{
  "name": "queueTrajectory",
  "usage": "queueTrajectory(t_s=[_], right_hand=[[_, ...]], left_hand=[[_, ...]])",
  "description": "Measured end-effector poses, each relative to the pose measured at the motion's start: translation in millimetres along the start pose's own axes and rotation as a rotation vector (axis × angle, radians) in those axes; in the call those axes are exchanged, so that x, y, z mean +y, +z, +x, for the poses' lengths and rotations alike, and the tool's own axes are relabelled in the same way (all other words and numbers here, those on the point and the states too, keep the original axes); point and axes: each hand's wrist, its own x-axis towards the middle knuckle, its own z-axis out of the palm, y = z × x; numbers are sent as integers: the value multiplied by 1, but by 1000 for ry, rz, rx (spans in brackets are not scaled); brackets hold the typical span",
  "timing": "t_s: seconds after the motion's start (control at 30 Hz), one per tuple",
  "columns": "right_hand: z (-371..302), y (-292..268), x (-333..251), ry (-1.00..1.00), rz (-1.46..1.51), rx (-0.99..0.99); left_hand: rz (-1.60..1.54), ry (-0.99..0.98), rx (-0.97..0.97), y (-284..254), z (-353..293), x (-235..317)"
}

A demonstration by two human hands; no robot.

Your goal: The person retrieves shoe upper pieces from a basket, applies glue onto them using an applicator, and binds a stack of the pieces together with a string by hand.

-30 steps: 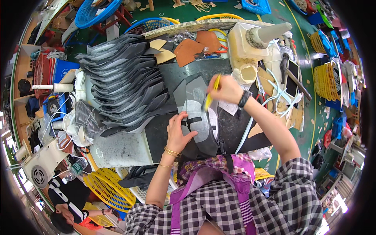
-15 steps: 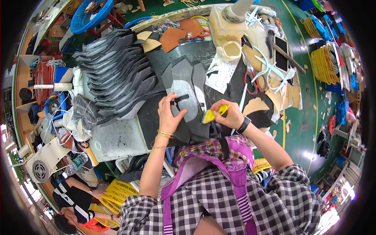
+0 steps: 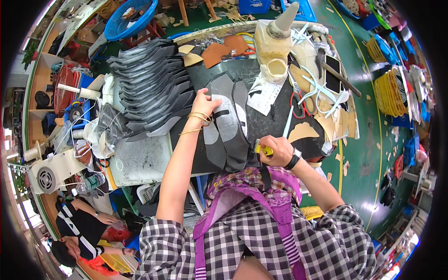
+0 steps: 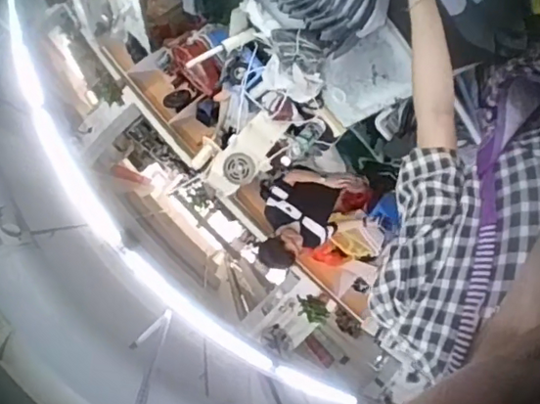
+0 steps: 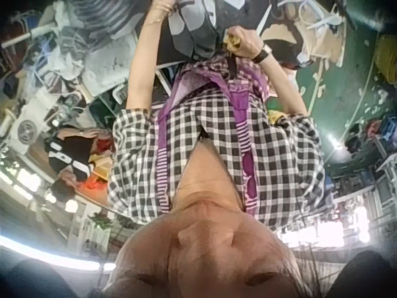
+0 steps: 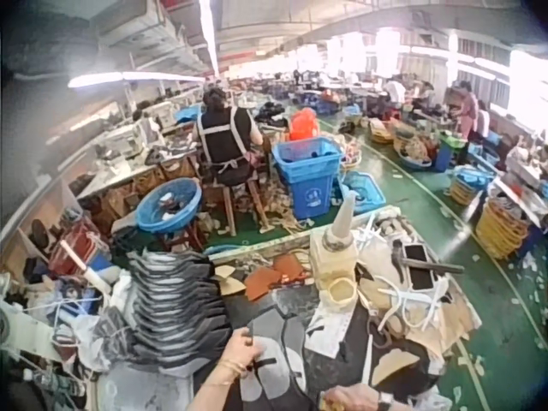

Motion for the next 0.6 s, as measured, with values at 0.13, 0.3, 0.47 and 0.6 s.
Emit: queueTrajectory(t_s=[0.13, 0.3, 0.47, 0.6], right_hand=[[55, -9, -36, -54, 156, 326], [24, 41, -14, -97, 29, 29], [32, 11, -17, 277, 333, 133], [64, 21, -6, 309, -216, -137]], left_hand=[[-360, -52, -31, 3, -7, 26], [-280, -144, -73, 1, -4, 28], [-380, -169, -143, -2, -7, 29], [-348, -199, -152, -5, 1, 15]])
